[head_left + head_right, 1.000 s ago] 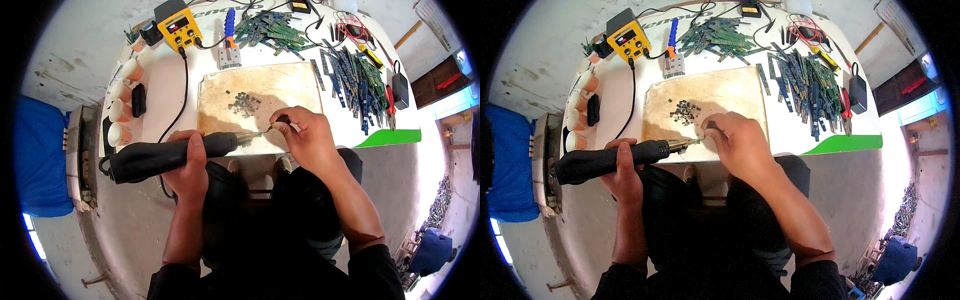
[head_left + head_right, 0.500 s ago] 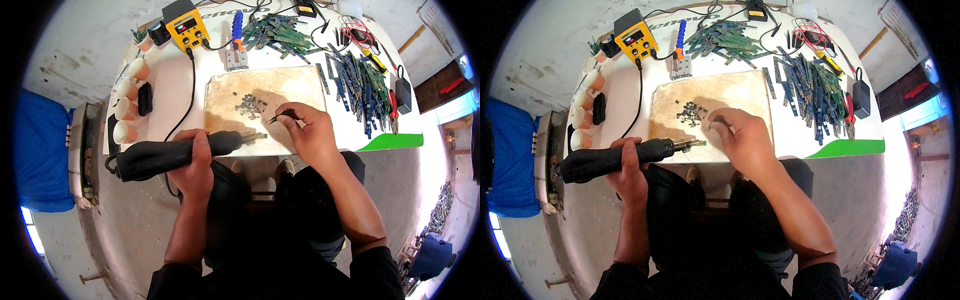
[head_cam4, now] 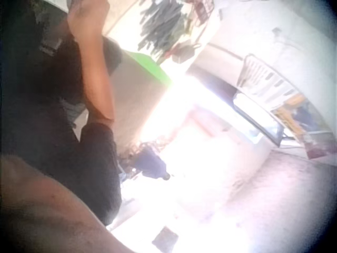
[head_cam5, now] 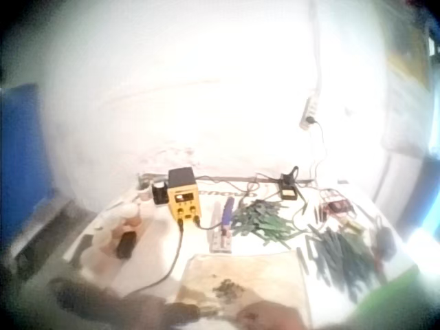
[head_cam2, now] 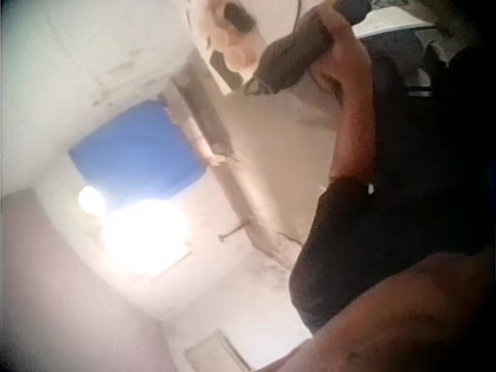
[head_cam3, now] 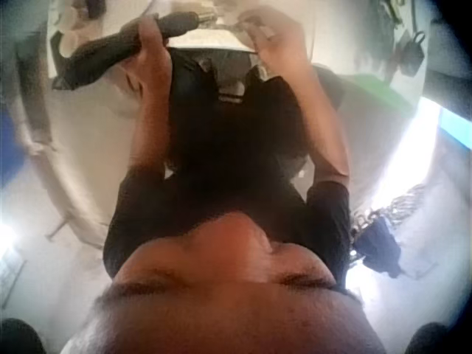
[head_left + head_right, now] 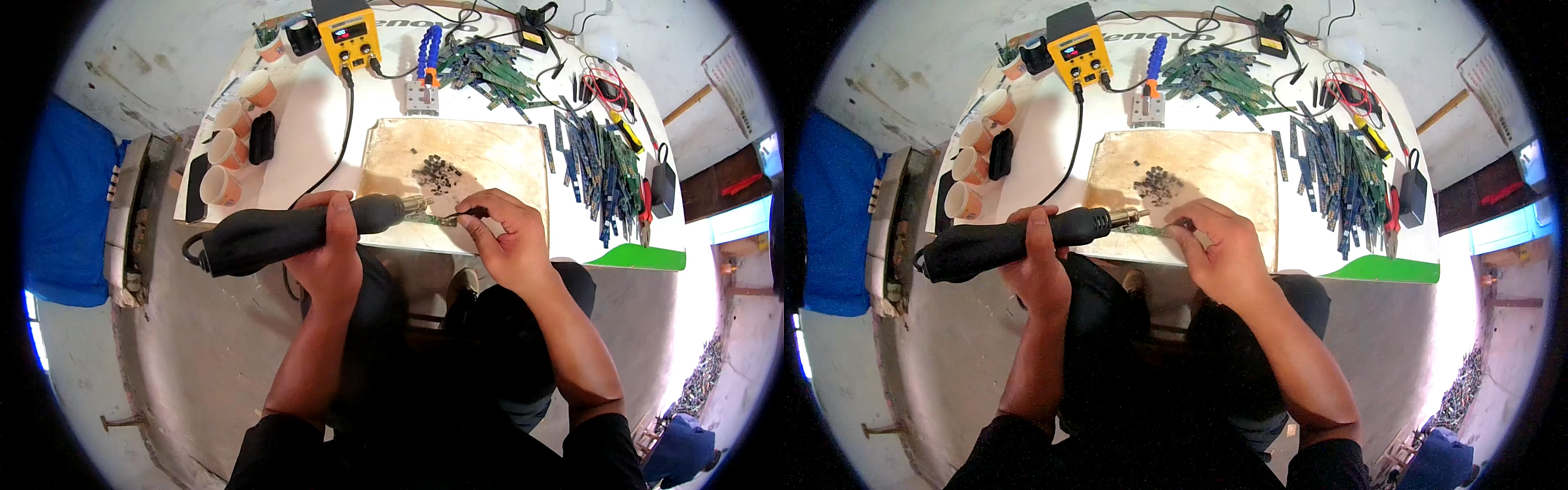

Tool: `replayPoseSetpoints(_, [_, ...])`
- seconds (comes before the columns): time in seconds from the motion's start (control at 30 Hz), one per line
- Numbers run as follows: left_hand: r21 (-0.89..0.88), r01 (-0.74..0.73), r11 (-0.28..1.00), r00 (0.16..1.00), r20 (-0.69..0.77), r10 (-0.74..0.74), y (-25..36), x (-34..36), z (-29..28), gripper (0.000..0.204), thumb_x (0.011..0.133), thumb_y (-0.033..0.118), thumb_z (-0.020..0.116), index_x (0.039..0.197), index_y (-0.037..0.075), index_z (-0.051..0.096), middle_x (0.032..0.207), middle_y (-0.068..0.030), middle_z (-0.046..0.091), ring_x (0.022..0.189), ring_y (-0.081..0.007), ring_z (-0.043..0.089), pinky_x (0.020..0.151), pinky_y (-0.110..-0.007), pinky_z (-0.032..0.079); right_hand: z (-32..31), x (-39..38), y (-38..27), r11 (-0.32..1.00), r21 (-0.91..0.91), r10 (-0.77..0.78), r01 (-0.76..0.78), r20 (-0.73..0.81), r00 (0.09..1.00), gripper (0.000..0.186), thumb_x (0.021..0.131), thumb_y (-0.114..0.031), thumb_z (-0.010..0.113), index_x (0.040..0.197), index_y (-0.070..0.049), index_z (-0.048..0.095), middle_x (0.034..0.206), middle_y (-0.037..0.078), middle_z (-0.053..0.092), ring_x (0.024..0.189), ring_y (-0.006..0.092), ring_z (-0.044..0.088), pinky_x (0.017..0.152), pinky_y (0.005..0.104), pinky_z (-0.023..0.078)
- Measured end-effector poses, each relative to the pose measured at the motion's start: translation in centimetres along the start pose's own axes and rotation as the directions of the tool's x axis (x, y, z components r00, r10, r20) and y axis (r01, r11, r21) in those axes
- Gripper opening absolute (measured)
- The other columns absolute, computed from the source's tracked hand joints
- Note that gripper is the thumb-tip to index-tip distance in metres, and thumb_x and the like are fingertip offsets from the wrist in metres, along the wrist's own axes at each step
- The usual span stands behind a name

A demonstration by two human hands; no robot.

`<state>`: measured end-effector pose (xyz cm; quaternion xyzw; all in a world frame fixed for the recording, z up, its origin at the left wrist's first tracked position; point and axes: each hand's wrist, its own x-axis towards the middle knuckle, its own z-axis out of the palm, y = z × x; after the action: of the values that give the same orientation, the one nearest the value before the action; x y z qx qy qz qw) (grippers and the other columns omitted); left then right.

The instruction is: The person uses a hot air gun and tweezers to remove small electronic components from a green circuit board. They heat the component leads and pull the parts off, placing them onto a wooden board on the table. The process is repeated for multiple components on the board.

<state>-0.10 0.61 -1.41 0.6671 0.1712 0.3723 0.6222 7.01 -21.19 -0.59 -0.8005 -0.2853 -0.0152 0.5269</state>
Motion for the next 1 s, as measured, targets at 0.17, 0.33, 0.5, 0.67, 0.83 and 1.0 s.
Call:
replayPoseSetpoints(0.17, [-0.057, 0.026, 0.998, 0.996, -0.082, -0.03, 1.1, 0.2, 0.3, 0.018, 0.099, 0.021, 0.066, 0.099, 0.003, 0.068, 0.091, -0.0064, 0.071, 0.066, -0.0079, 0.06, 0.05, -0.019, 0.046, 1.0, 0.1, 0.2, 1.0, -0.007, -0.018, 0.018, 0.009, 1.0, 0.011, 0.088, 0.0, 0.072, 0.099, 0.001, 0.07, 0.096, 0.017, 0.072, 0.088, 0.0338, 0.072, 0.079, 0.0348, 0.056])
replayPoseSetpoints(0.33, [-0.101, 0.014, 0.995, 0.993, -0.114, -0.026, 1.3, 0.6, 0.5, 0.019, 0.099, 0.022, 0.066, 0.099, 0.003, 0.069, 0.09, -0.0053, 0.07, 0.063, -0.0063, 0.058, 0.049, -0.019, 0.045, 1.5, 0.1, 0.4, 0.998, -0.055, -0.003, 0.002, -0.005, 1.0, 0.012, 0.089, 0.001, 0.072, 0.1, 0.0, 0.07, 0.096, 0.017, 0.072, 0.088, 0.0326, 0.072, 0.079, 0.0347, 0.056])
replayPoseSetpoints(0.5, [-0.045, 0.028, 0.999, 0.994, -0.103, -0.032, 0.1, 0.7, -0.1, 0.019, 0.099, 0.021, 0.066, 0.102, 0.002, 0.068, 0.09, -0.0054, 0.07, 0.062, -0.0061, 0.057, 0.048, -0.019, 0.044, 1.5, 0.5, 0.2, 0.998, -0.067, -0.017, 0.019, 0.027, 0.999, 0.013, 0.089, 0.001, 0.072, 0.102, 0.0, 0.07, 0.097, 0.017, 0.071, 0.088, 0.032, 0.072, 0.079, 0.0346, 0.056])
replayPoseSetpoints(0.67, [-0.164, 0.079, 0.983, 0.992, -0.084, -0.093, 1.3, 0.5, 0.0, 0.013, 0.095, 0.01, 0.072, 0.099, -0.001, 0.067, 0.091, -0.0041, 0.065, 0.08, -0.0085, 0.059, 0.075, -0.024, 0.05, 1.4, 0.9, -0.1, 0.995, -0.097, -0.006, 0.014, 0.084, 0.996, 0.012, 0.09, 0.0, 0.071, 0.101, 0.001, 0.069, 0.099, 0.017, 0.071, 0.09, 0.0329, 0.071, 0.079, 0.0351, 0.056])
replayPoseSetpoints(0.83, [-0.159, 0.073, 0.984, 0.992, -0.088, -0.088, 0.8, 0.6, -0.1, 0.014, 0.095, 0.01, 0.072, 0.1, -0.002, 0.066, 0.093, -0.0043, 0.065, 0.082, -0.009, 0.06, 0.076, -0.024, 0.051, 1.5, 1.4, -1.1, 0.981, -0.174, -0.063, 0.086, 0.136, 0.989, 0.012, 0.091, -0.002, 0.068, 0.102, 0.0, 0.067, 0.095, 0.017, 0.068, 0.088, 0.0364, 0.069, 0.078, 0.0398, 0.055])
replayPoseSetpoints(1.0, [-0.088, 0.041, 0.995, 0.987, -0.15, -0.054, 0.6, 0.6, -0.3, 0.023, 0.096, 0.024, 0.068, 0.102, 0.002, 0.071, 0.092, -0.0054, 0.068, 0.068, -0.0078, 0.06, 0.057, -0.022, 0.05, 2.0, 2.9, -2.1, 0.953, -0.273, -0.063, 0.128, 0.235, 0.97, 0.013, 0.088, 0.001, 0.063, 0.1, 0.0, 0.066, 0.096, 0.019, 0.067, 0.091, 0.0399, 0.067, 0.08, 0.0453, 0.054])
